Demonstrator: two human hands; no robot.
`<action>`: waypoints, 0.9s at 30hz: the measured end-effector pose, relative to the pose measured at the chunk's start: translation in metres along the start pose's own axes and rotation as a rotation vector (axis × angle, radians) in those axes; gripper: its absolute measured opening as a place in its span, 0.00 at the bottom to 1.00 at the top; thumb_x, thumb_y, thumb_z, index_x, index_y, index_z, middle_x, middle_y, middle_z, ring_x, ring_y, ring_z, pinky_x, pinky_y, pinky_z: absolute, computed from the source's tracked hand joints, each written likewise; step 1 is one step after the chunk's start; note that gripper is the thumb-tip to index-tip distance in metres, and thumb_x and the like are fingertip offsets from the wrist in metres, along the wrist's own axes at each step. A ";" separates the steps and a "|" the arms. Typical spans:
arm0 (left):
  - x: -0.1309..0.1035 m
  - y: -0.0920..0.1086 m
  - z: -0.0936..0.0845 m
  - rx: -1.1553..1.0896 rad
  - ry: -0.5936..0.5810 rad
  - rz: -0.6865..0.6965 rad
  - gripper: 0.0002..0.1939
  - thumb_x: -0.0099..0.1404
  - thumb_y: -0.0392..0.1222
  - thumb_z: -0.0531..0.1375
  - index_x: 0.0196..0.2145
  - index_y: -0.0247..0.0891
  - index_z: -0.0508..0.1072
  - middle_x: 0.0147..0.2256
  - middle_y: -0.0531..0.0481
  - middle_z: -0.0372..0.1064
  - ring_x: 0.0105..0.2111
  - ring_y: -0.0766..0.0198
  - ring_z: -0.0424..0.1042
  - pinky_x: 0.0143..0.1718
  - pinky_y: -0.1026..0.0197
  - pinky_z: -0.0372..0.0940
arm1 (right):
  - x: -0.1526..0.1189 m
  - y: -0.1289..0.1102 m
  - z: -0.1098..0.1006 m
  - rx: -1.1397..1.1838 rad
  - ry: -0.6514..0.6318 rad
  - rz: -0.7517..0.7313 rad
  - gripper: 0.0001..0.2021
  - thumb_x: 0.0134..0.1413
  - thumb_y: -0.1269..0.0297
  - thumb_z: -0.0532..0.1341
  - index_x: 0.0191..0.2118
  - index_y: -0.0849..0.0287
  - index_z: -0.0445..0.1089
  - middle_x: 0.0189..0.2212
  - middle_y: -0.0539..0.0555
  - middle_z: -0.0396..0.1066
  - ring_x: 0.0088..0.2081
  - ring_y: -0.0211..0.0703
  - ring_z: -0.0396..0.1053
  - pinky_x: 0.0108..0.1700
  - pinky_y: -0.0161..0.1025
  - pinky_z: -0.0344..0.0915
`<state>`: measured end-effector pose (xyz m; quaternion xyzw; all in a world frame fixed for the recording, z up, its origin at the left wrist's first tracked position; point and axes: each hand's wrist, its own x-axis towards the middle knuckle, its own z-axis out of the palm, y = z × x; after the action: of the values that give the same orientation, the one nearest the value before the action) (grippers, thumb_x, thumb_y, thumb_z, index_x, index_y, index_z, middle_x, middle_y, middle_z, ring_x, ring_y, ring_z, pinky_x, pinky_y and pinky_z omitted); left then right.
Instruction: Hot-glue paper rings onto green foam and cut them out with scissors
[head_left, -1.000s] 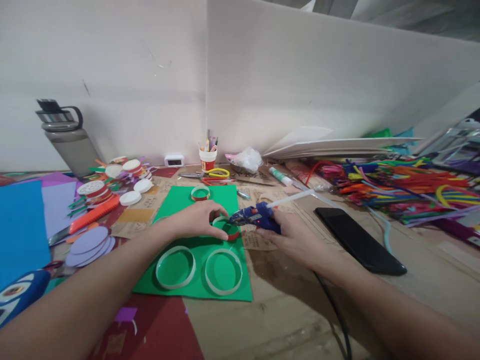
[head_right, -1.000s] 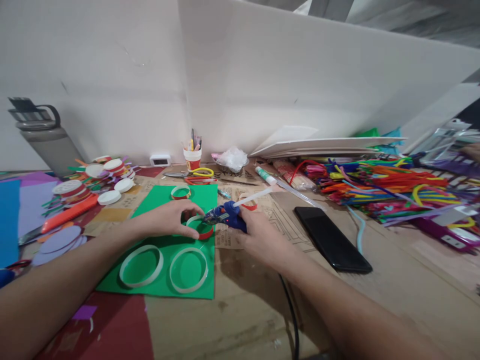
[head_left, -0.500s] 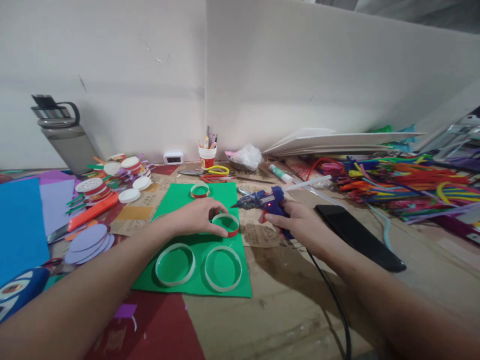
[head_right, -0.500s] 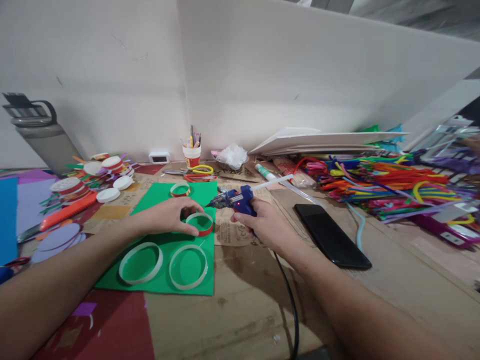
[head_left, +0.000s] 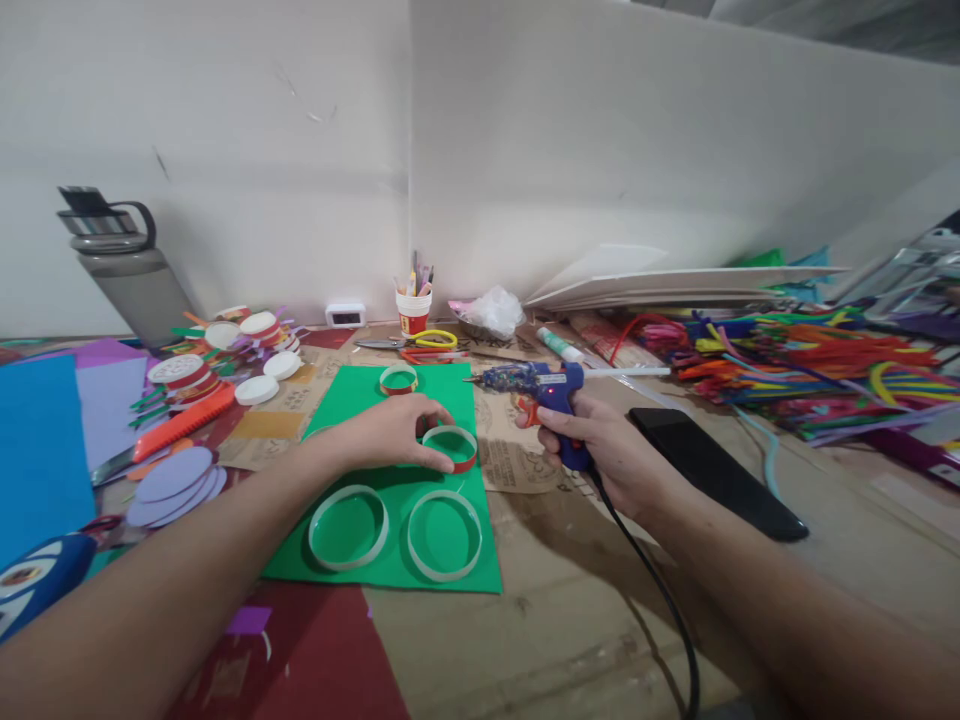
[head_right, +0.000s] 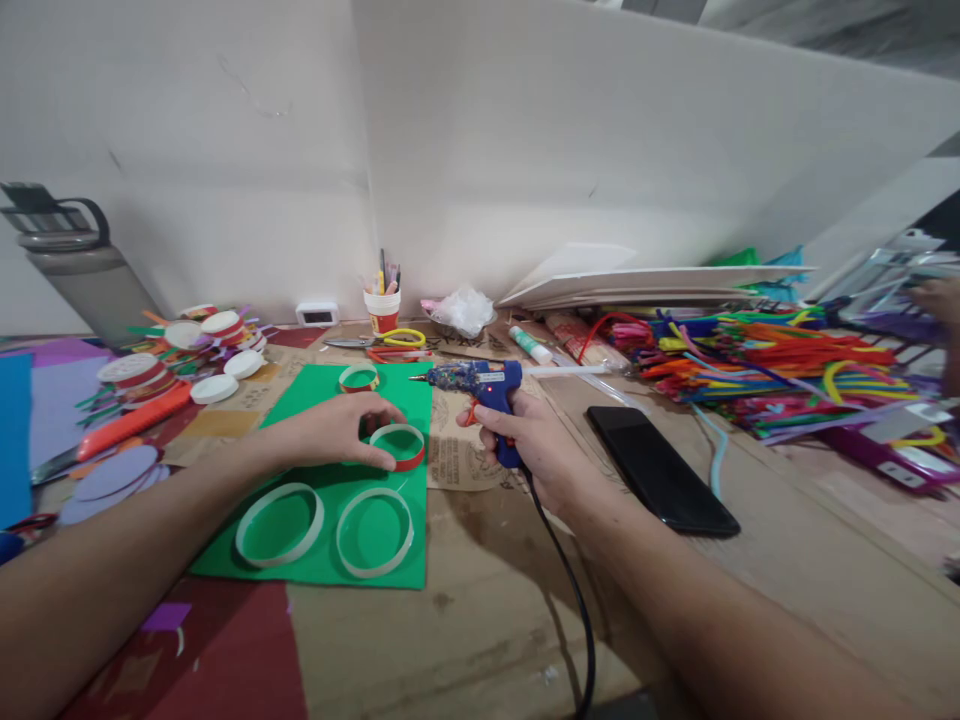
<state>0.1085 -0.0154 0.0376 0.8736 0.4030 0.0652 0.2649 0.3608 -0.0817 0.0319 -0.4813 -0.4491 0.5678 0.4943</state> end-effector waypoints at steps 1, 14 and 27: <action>0.000 0.000 0.000 0.002 0.003 0.002 0.32 0.52 0.61 0.67 0.50 0.40 0.73 0.43 0.49 0.73 0.42 0.57 0.71 0.39 0.60 0.63 | -0.001 0.000 0.001 -0.001 -0.004 0.000 0.17 0.42 0.57 0.71 0.33 0.57 0.64 0.21 0.44 0.63 0.22 0.32 0.59 0.24 0.32 0.56; 0.000 -0.002 0.000 -0.032 -0.009 -0.008 0.32 0.51 0.60 0.67 0.49 0.40 0.72 0.41 0.49 0.73 0.40 0.57 0.71 0.37 0.60 0.63 | -0.004 -0.003 0.004 -0.030 -0.009 0.009 0.16 0.43 0.56 0.70 0.32 0.56 0.64 0.21 0.45 0.64 0.21 0.34 0.59 0.23 0.34 0.55; 0.000 -0.001 0.000 -0.021 -0.002 0.009 0.29 0.52 0.60 0.67 0.47 0.41 0.74 0.40 0.51 0.72 0.39 0.58 0.71 0.36 0.61 0.61 | -0.004 0.003 0.006 -0.133 -0.011 -0.012 0.17 0.42 0.55 0.69 0.35 0.58 0.67 0.21 0.45 0.64 0.20 0.34 0.59 0.23 0.35 0.57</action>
<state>0.1080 -0.0153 0.0374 0.8726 0.3981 0.0696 0.2741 0.3544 -0.0867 0.0302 -0.5072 -0.4915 0.5364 0.4619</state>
